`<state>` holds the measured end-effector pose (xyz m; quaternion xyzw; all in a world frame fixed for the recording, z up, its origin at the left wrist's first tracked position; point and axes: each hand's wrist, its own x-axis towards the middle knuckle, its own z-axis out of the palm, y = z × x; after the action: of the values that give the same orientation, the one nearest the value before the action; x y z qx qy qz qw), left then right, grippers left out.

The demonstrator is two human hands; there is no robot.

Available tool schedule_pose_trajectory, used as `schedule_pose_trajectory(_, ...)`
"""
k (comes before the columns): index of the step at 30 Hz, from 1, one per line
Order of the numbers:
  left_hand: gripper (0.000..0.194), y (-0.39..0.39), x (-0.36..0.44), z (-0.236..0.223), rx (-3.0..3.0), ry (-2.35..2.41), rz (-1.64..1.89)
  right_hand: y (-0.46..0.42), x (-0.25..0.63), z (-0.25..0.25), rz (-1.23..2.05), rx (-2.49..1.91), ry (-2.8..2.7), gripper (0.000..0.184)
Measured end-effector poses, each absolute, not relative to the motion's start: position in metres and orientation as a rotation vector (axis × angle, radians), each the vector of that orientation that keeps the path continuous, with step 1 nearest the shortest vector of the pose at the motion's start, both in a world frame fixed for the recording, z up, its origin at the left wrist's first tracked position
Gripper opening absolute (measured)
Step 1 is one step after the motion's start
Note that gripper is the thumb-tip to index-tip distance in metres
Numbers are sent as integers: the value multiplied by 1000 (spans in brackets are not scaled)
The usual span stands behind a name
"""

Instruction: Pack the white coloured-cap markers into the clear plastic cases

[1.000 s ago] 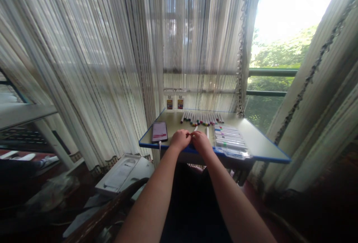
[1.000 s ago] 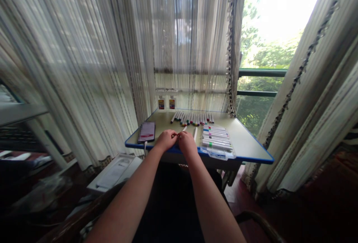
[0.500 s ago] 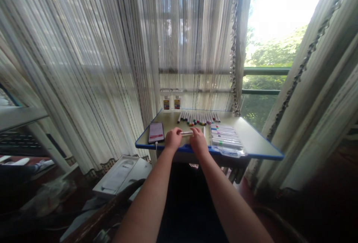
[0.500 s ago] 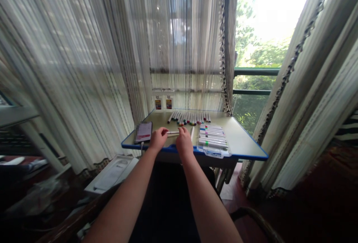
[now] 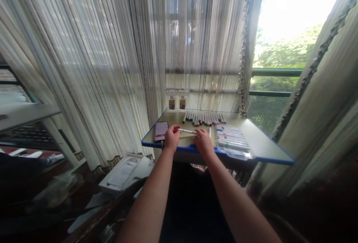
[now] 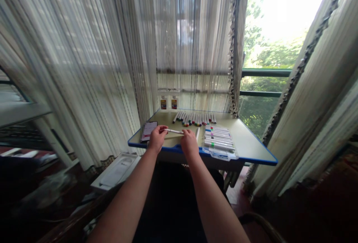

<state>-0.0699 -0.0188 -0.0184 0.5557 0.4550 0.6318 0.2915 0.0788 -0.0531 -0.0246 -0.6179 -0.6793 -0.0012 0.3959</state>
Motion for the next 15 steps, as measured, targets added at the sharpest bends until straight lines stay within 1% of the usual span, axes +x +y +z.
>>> schedule_pose_trajectory(6, 13, -22, -70, -16, 1548, 1334, 1663, -49, 79, -26, 28, -1604, -1778, 33)
schedule_pose_trajectory(8, 14, -24, -70, -14, 1566, 1372, 1642, -48, 79, -27, 15, -1602, -1757, 36)
schedule_pose_trajectory(12, 13, -23, -69, -12, 1563, 1437, 1623, -47, 79, -29, -19, -1619, -1762, 50)
schedule_pose_trajectory(15, 14, -22, -69, -13, 1553, 1464, 1626, -46, 79, -29, -7, -1657, -1799, 49)
